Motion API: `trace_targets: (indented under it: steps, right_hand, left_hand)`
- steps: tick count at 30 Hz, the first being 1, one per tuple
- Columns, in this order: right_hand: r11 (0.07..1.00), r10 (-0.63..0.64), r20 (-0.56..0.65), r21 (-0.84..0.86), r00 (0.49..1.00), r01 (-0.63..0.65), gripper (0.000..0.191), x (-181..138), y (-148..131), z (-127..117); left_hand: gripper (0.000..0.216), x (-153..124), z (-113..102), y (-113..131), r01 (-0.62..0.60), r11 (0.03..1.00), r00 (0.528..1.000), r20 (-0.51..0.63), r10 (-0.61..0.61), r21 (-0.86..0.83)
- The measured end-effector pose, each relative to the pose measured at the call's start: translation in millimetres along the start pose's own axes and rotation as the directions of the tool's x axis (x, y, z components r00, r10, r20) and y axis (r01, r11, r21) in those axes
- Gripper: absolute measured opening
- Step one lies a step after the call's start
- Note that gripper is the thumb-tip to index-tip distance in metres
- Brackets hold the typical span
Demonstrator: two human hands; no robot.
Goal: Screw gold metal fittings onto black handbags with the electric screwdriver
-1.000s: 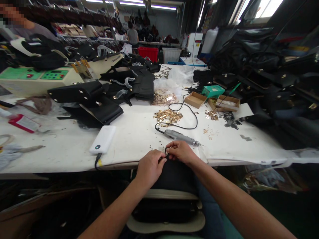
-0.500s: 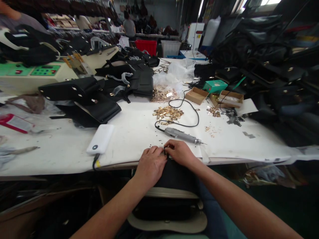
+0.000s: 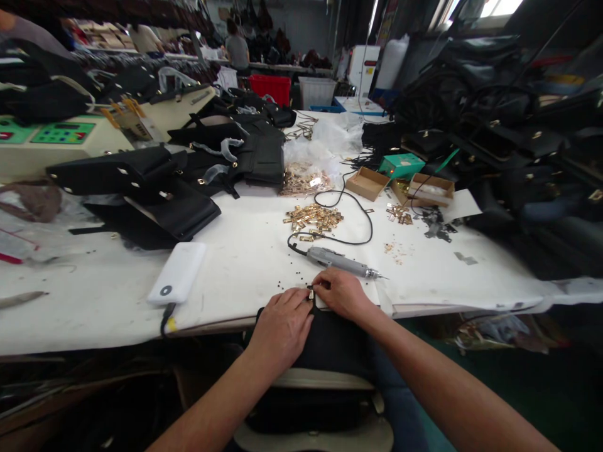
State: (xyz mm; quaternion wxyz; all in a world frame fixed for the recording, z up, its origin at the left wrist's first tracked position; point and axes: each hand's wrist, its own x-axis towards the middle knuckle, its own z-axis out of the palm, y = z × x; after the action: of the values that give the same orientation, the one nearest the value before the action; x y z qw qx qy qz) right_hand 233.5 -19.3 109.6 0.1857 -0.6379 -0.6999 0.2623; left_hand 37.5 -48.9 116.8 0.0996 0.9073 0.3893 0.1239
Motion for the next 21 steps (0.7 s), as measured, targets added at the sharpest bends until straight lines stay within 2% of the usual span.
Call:
trace_targets:
  steps: [3,5,11,21]
  right_hand:
    - [0.99,0.13,0.045,-0.058,0.991,-0.127,0.015,7,-10,-7]
    - [0.983,0.17,0.065,-0.08,0.983,-0.164,0.015,11,-14,-11]
    - [0.987,0.156,0.138,-0.051,0.978,-0.15,0.016,17,-16,-18]
    - [0.989,0.145,0.156,-0.02,0.977,-0.144,0.009,26,-14,-20]
  left_hand:
    - [0.021,2,-2,0,-0.003,1.0,1.0,0.002,0.003,0.001]
    - [0.019,3,-3,1,-0.003,1.0,1.0,-0.001,0.003,0.002]
    - [0.019,3,-4,2,0.01,1.0,1.0,0.008,-0.01,0.003]
    - [0.018,5,-4,2,0.019,1.0,0.999,0.03,-0.019,0.005]
